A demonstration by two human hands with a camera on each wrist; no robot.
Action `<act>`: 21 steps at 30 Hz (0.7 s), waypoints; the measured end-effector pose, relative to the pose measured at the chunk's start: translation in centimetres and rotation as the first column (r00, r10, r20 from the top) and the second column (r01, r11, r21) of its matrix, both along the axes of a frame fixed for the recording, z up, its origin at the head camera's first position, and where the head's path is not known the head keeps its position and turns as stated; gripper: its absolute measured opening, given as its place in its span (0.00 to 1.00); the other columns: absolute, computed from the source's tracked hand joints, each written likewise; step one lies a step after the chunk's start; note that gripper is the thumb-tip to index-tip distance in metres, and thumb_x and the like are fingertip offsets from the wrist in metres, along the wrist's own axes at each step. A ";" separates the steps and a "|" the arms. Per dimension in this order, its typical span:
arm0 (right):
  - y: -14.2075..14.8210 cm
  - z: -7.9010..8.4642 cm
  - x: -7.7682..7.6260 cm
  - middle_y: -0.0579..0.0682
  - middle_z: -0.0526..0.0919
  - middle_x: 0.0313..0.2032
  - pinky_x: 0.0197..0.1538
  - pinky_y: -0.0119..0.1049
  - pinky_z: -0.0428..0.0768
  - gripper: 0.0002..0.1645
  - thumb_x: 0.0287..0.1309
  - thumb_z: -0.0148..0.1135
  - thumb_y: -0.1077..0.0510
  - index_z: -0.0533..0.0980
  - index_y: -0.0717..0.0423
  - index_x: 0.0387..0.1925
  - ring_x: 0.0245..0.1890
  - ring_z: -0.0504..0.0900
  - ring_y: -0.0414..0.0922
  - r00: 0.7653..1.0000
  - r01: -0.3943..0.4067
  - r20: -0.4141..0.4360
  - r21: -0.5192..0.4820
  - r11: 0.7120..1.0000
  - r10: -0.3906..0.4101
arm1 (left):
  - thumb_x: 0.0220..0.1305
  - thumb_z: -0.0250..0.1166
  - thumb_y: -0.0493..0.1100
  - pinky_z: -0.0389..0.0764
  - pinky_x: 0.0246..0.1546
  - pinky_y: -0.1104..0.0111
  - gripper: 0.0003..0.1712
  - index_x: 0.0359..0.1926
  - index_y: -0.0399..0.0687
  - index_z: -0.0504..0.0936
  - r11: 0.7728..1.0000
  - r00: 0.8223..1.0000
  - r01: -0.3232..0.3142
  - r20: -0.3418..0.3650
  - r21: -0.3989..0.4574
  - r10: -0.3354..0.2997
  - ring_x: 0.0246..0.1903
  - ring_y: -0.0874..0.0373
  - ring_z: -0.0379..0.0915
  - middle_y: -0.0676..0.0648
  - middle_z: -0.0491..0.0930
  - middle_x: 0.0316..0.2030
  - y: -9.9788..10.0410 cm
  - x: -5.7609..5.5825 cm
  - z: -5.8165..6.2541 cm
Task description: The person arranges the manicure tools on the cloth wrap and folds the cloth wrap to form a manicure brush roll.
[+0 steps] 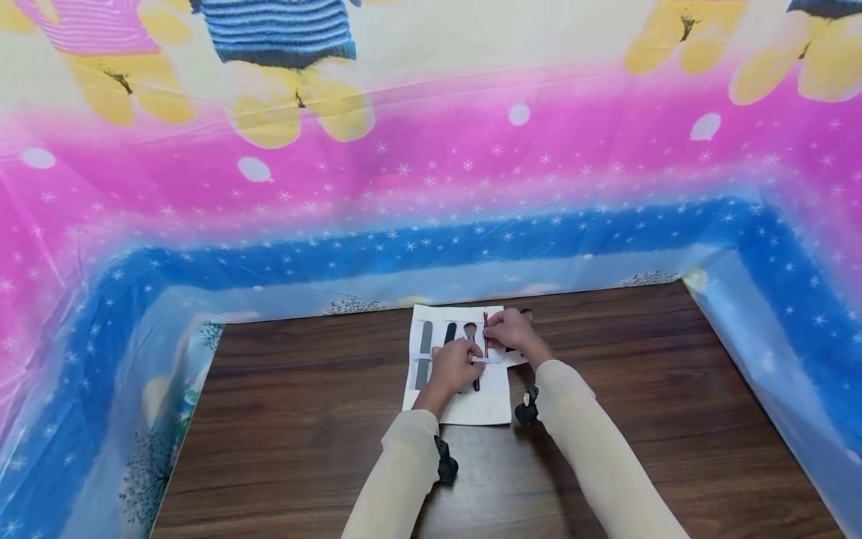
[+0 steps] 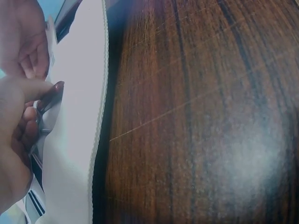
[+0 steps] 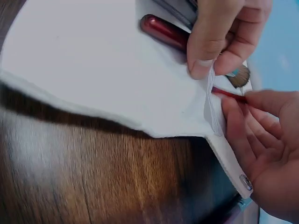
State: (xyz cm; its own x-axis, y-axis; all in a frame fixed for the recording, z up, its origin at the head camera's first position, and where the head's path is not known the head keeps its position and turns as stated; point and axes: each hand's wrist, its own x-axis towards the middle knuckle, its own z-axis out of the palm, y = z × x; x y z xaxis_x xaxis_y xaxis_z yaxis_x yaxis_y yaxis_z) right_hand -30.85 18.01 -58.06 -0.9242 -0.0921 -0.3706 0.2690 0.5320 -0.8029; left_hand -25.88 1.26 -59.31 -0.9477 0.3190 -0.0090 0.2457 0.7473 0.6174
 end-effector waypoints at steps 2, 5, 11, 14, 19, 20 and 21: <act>0.0 -0.1 0.0 0.60 0.85 0.41 0.35 0.30 0.83 0.15 0.70 0.58 0.63 0.78 0.69 0.52 0.28 0.83 0.38 0.999 0.019 0.034 -0.046 0.999 -0.017 | 0.64 0.70 0.45 0.60 0.42 0.61 0.03 0.35 0.52 0.87 1.000 1.000 -0.004 0.011 0.013 0.004 0.23 0.63 0.65 0.57 0.71 0.17 0.0 0.0 0.0; 0.1 -0.1 0.0 0.58 0.85 0.39 0.33 0.28 0.82 0.16 0.71 0.57 0.64 0.77 0.71 0.54 0.25 0.82 0.36 0.996 0.051 0.078 -0.109 0.993 -0.043 | 0.64 0.70 0.45 0.59 0.42 0.61 0.04 0.36 0.51 0.87 1.000 1.000 -0.006 0.019 0.019 0.005 0.23 0.64 0.65 0.56 0.73 0.18 -0.1 0.1 -0.1; 0.4 -0.1 -0.1 0.49 0.84 0.29 0.32 0.27 0.82 0.15 0.71 0.56 0.63 0.77 0.70 0.52 0.23 0.82 0.35 0.993 0.037 0.115 -0.163 0.986 -0.018 | 0.64 0.70 0.45 0.58 0.41 0.62 0.04 0.36 0.51 0.87 1.000 1.000 -0.015 0.028 0.018 0.015 0.23 0.64 0.66 0.55 0.75 0.20 0.0 0.0 -0.1; 0.6 -0.2 -0.2 0.47 0.83 0.24 0.31 0.27 0.81 0.15 0.72 0.56 0.62 0.77 0.70 0.51 0.22 0.82 0.35 0.992 0.027 0.126 -0.175 0.984 -0.005 | 0.64 0.70 0.45 0.58 0.41 0.62 0.04 0.36 0.51 0.87 1.000 0.999 -0.021 0.030 0.017 0.020 0.24 0.64 0.65 0.56 0.74 0.21 0.1 0.0 0.0; 0.7 -0.5 -0.2 0.46 0.83 0.23 0.30 0.25 0.80 0.15 0.72 0.56 0.61 0.78 0.70 0.52 0.21 0.81 0.34 0.991 0.023 0.136 -0.165 0.986 -0.001 | 0.63 0.71 0.45 0.58 0.41 0.61 0.04 0.35 0.51 0.86 1.000 1.000 -0.024 0.021 0.017 0.023 0.24 0.63 0.66 0.56 0.74 0.21 0.1 0.2 0.0; 0.7 -0.5 -0.2 0.46 0.83 0.23 0.29 0.25 0.80 0.15 0.72 0.56 0.61 0.78 0.70 0.51 0.21 0.81 0.34 0.991 0.010 0.133 -0.154 0.988 0.011 | 0.62 0.71 0.45 0.58 0.41 0.61 0.04 0.35 0.51 0.86 1.000 0.999 -0.025 0.021 0.017 0.025 0.24 0.63 0.66 0.56 0.74 0.21 0.1 0.2 0.0; 0.7 -0.4 -0.2 0.46 0.83 0.23 0.29 0.26 0.80 0.15 0.72 0.56 0.61 0.78 0.69 0.50 0.21 0.81 0.34 0.991 -0.008 0.129 -0.144 0.990 0.027 | 0.62 0.72 0.45 0.58 0.41 0.61 0.04 0.35 0.51 0.86 1.000 1.000 -0.024 0.021 0.017 0.024 0.24 0.63 0.66 0.56 0.73 0.20 0.1 0.2 0.0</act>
